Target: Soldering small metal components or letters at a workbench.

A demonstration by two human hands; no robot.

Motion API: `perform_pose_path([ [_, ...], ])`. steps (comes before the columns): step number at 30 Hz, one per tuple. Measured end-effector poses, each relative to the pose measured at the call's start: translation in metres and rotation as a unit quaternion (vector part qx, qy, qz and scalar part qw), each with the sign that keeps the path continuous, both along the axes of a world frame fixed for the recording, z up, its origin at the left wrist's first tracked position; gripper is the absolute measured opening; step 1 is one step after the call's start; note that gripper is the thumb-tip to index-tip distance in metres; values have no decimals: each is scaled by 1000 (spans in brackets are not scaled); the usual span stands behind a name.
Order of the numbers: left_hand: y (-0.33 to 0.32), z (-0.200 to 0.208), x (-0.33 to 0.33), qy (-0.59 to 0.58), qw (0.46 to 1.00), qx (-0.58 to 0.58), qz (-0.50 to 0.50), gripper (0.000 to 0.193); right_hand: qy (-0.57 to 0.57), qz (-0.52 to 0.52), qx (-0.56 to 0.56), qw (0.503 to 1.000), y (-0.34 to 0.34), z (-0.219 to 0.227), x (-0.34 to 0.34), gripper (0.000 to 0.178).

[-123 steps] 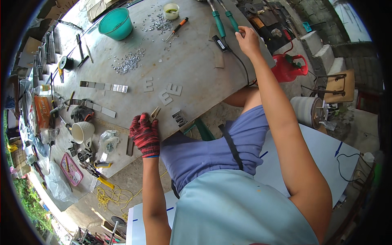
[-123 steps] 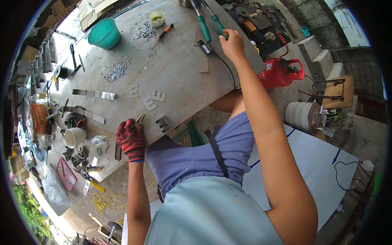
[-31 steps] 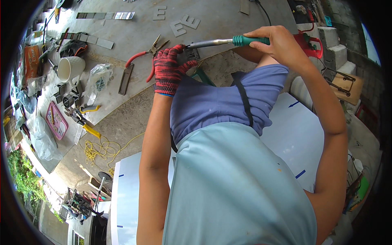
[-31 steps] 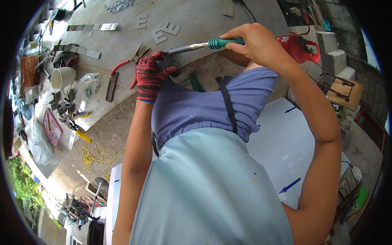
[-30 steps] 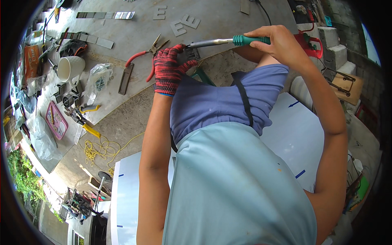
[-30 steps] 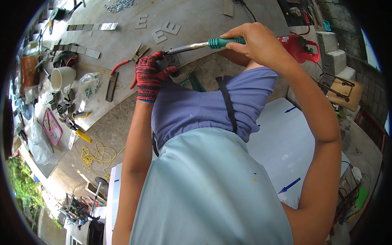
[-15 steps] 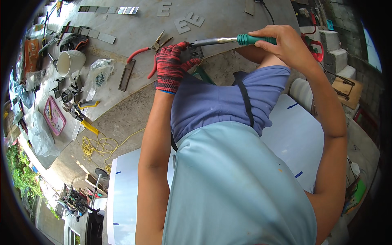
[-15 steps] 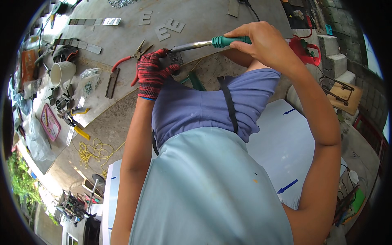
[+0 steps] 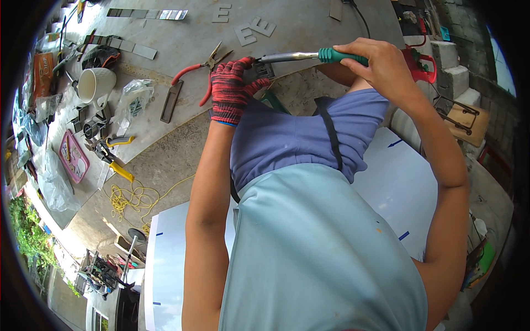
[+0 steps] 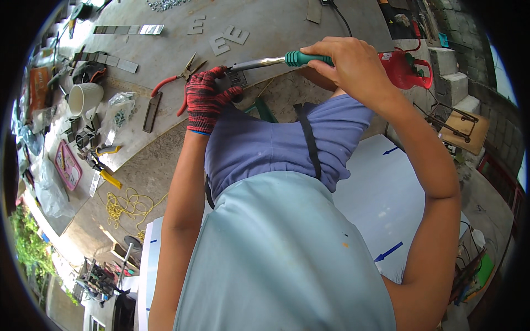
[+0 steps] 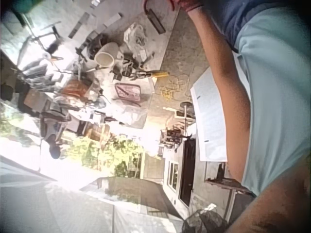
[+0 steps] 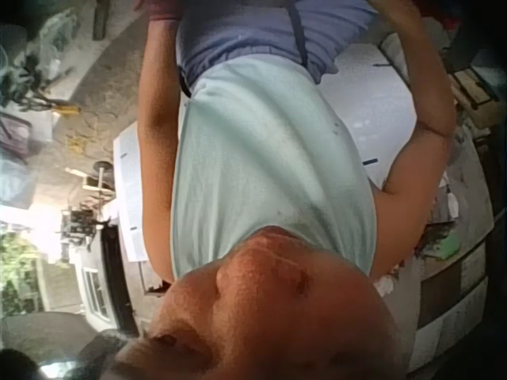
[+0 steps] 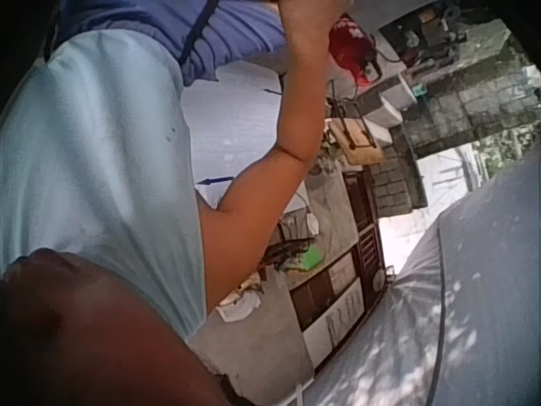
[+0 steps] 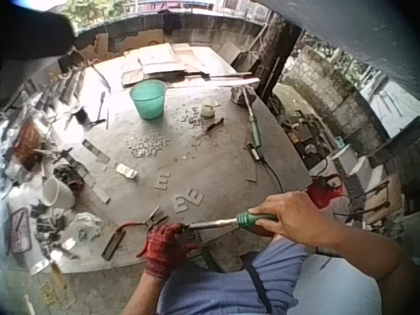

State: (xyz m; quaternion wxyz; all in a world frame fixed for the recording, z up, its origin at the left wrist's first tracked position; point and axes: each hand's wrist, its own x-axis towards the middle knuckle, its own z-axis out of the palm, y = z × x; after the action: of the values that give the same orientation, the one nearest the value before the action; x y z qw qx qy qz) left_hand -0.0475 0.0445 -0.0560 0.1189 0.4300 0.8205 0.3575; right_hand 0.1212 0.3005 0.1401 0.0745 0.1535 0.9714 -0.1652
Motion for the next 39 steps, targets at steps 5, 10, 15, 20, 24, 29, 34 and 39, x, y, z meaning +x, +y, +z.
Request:
perform_pose_path([
  [5, 0, 3, 0, 19, 1000, -22, -4, 63, 6, 16, -1, 1000, 4, 3, 1, 26],
  [10, -1, -3, 0, 24, 1000, -6, -2, 64, -25, 0, -34, 999, 6, 3, -2, 29],
  [15, -2, -9, 1, 26, 1000, -12, -2, 63, -17, 8, -26, 999, 2, 3, -2, 29],
  [20, -3, 1, 3, 36, 999, 4, -3, 65, -34, -23, -44, 998, 0, 3, -1, 29],
  [24, -2, -1, 4, 9, 999, 46, 2, 66, -33, -29, -55, 997, 0, 3, -2, 29],
  [29, -6, -6, 6, 78, 996, 42, -16, 62, -47, -44, -59, 996, -2, 6, -6, 28],
  [34, -9, -6, 7, 83, 994, 66, -35, 56, -55, -51, -68, 995, -3, 9, -7, 29],
  [39, -8, -3, 6, 126, 990, 43, -40, 54, -42, -28, -54, 997, -5, 11, -7, 28],
])
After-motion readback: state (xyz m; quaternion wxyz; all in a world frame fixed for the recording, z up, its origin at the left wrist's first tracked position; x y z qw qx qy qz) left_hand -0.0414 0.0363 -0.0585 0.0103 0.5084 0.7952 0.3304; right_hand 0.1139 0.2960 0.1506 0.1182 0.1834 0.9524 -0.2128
